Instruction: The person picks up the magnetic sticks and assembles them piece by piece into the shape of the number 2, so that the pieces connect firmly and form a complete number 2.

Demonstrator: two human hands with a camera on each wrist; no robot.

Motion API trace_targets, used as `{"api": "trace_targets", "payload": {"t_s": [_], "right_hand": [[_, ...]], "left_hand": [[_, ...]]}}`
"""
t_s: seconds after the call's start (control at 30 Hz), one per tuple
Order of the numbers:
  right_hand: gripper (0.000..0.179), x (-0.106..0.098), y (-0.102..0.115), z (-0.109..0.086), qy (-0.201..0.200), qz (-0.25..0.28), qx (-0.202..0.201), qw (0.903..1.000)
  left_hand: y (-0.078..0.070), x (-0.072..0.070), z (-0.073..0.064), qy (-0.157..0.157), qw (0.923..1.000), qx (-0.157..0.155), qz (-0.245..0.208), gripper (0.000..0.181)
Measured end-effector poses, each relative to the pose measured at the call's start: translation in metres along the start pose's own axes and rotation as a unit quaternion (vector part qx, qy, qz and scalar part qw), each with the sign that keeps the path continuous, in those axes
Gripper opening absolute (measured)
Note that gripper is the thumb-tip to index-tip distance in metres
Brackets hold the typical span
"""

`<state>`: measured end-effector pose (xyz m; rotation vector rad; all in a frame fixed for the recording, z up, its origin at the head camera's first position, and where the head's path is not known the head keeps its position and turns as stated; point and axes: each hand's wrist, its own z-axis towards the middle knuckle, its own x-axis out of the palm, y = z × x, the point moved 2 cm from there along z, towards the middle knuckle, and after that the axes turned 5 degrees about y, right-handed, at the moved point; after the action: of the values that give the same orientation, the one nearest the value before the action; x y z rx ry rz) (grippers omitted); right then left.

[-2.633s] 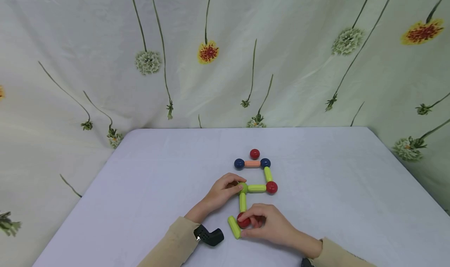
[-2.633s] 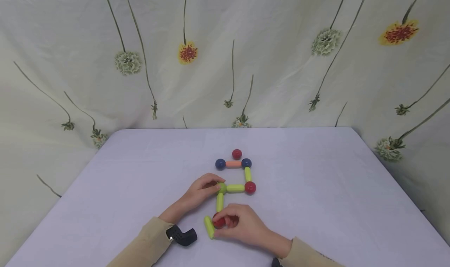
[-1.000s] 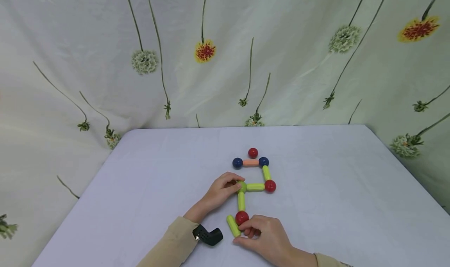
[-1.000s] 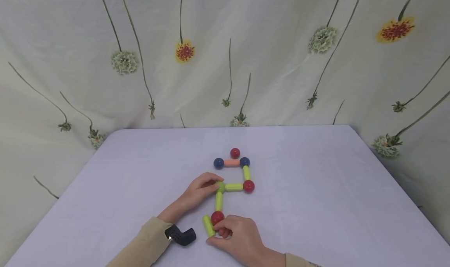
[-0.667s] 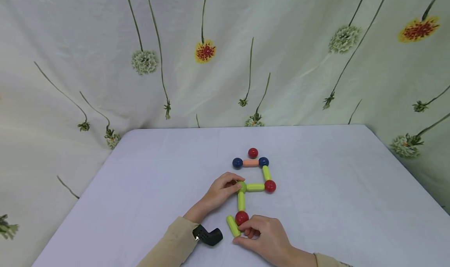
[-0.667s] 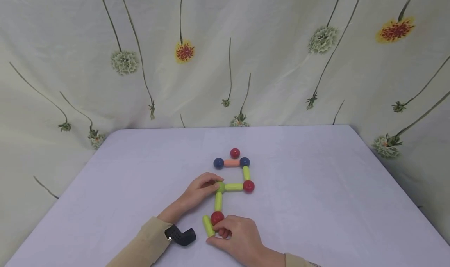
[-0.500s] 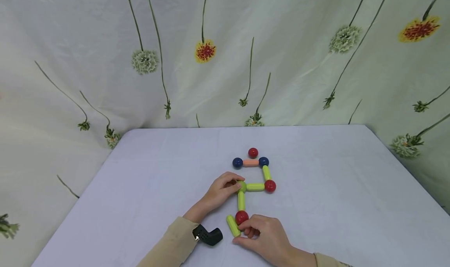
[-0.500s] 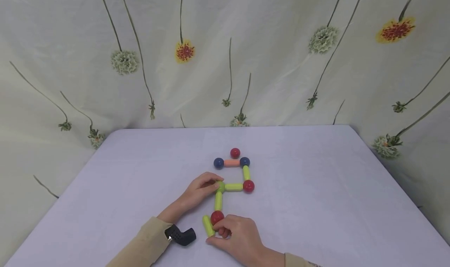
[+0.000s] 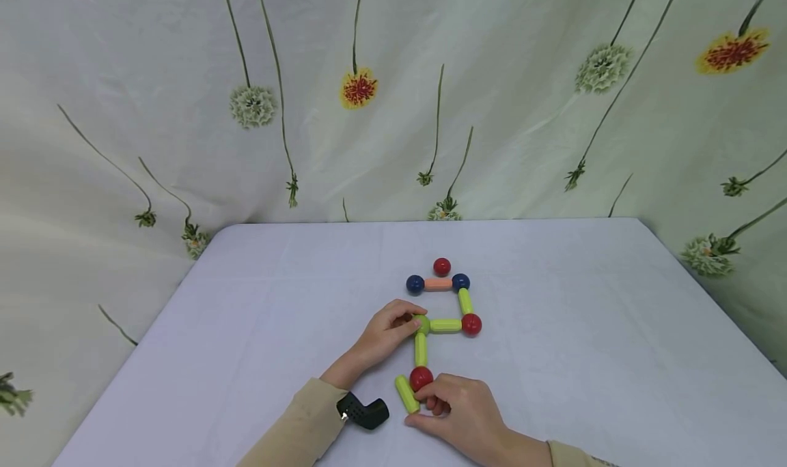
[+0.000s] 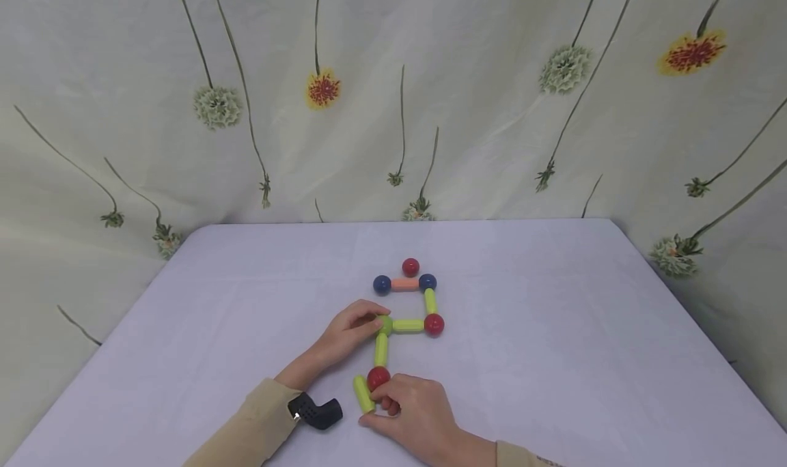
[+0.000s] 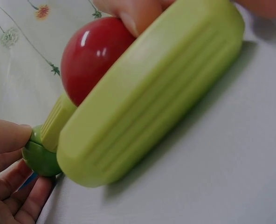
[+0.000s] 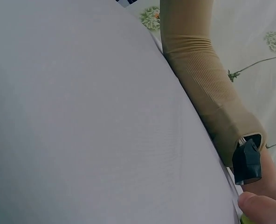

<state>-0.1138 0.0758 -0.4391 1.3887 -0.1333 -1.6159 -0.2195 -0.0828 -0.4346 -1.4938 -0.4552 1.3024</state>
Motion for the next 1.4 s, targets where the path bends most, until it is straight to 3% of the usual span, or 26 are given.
{"api": "trace_targets", "payload": {"t_s": [0.2,0.5,0.8,1.2,1.4], "right_hand": [[0.030,0.002,-0.001,0.000,-0.004,-0.014,-0.013,0.9998],[0.023,0.003,-0.001,0.001,-0.016,-0.032,-0.046,0.9983],[0.015,0.000,0.000,0.000,-0.016,-0.045,-0.069,0.9965],[0.011,-0.009,0.000,0.003,0.052,0.011,-0.017,0.9984],[0.010,-0.020,-0.008,0.009,0.131,0.082,-0.010,0.9879]], "left_hand": [[0.008,-0.001,0.002,0.004,0.9999,0.008,-0.005,0.021],[0.005,0.001,0.002,-0.008,1.0000,0.004,0.003,0.021],[0.005,-0.002,0.001,0.005,1.0000,0.002,-0.001,0.022],[0.003,-0.001,0.000,0.004,1.0000,0.002,-0.004,0.022],[-0.024,-0.006,-0.007,0.013,0.9999,0.006,-0.007,0.023]]}}
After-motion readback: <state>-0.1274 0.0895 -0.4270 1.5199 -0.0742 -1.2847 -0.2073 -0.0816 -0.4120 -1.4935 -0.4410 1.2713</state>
